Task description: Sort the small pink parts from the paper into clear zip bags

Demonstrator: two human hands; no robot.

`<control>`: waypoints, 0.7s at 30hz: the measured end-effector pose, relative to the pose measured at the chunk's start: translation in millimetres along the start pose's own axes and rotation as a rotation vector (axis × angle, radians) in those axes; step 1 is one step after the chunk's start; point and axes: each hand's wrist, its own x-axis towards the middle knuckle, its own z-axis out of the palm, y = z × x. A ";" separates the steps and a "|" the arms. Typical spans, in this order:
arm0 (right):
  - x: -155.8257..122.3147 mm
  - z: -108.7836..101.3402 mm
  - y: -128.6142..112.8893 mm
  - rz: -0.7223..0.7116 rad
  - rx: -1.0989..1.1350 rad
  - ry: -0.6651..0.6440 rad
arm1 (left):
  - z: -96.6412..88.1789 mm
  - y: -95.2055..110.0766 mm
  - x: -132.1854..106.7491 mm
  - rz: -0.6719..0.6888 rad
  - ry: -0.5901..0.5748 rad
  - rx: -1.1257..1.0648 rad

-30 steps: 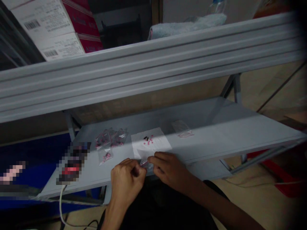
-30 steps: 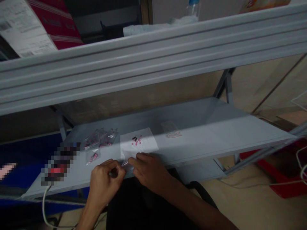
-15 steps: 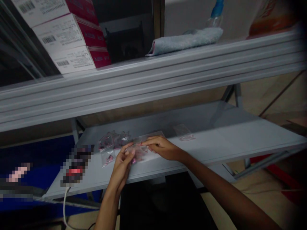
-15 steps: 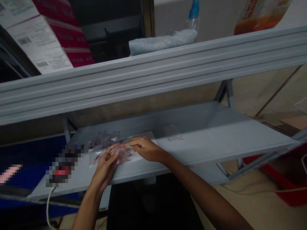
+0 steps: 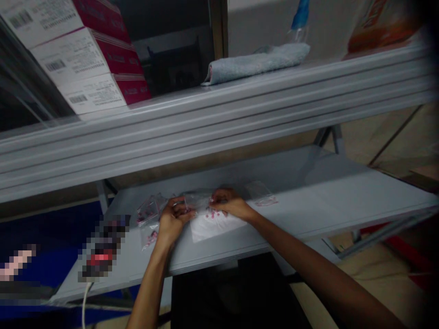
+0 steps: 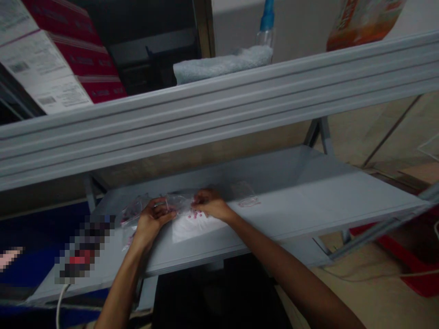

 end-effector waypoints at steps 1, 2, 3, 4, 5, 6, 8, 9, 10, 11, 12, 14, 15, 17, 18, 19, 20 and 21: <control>0.9 -0.3 2.8 0.008 0.025 0.020 | -0.6 -1.2 1.7 0.003 -0.011 0.014; 1.4 -0.4 5.4 0.014 0.043 0.036 | -0.9 -2.5 3.1 0.008 -0.016 0.024; 1.7 -0.4 7.5 0.018 0.054 0.037 | -0.8 -3.8 4.3 0.017 -0.014 0.030; 1.7 -0.5 9.3 0.017 0.061 0.026 | -0.5 -5.0 5.3 0.027 -0.011 0.035; 1.7 -0.7 10.8 0.013 0.063 0.008 | -0.2 -6.1 6.0 0.039 -0.008 0.040; 1.7 -0.9 12.0 0.007 0.062 -0.013 | 0.3 -6.9 6.6 0.049 -0.007 0.045; 2.1 -1.6 14.2 -0.005 0.052 -0.046 | 0.9 -7.3 7.0 0.059 -0.010 0.041; 2.5 -1.9 15.4 -0.010 0.050 -0.051 | 1.1 -6.9 6.9 0.056 -0.013 0.032; 3.0 -2.3 16.7 -0.015 0.051 -0.051 | 1.1 -6.0 6.6 0.051 -0.013 0.024; 3.7 -2.5 18.1 -0.021 0.058 -0.051 | 0.9 -5.0 6.3 0.047 -0.013 0.021; 4.3 -2.8 19.5 -0.029 0.068 -0.052 | 0.7 -3.8 6.0 0.046 -0.013 0.028; 5.5 -3.2 22.3 -0.038 0.084 -0.052 | 0.0 -1.8 5.7 0.052 -0.013 0.070; 6.0 -3.5 23.5 -0.036 0.085 -0.051 | -0.4 -1.3 5.8 0.057 -0.013 0.087; 6.4 -4.0 25.3 -0.026 0.074 -0.051 | -0.8 -1.2 6.2 0.070 -0.010 0.089; 6.4 -4.2 25.8 -0.022 0.066 -0.051 | -0.8 -1.5 6.5 0.080 -0.006 0.080; 6.2 -4.5 26.1 -0.019 0.059 -0.053 | -0.9 -2.0 6.7 0.094 -0.004 0.074; 6.0 -4.7 26.2 -0.021 0.058 -0.056 | -0.8 -2.6 7.0 0.110 0.000 0.075; 5.7 -4.8 26.2 -0.026 0.062 -0.057 | -0.8 -3.1 7.2 0.125 0.004 0.079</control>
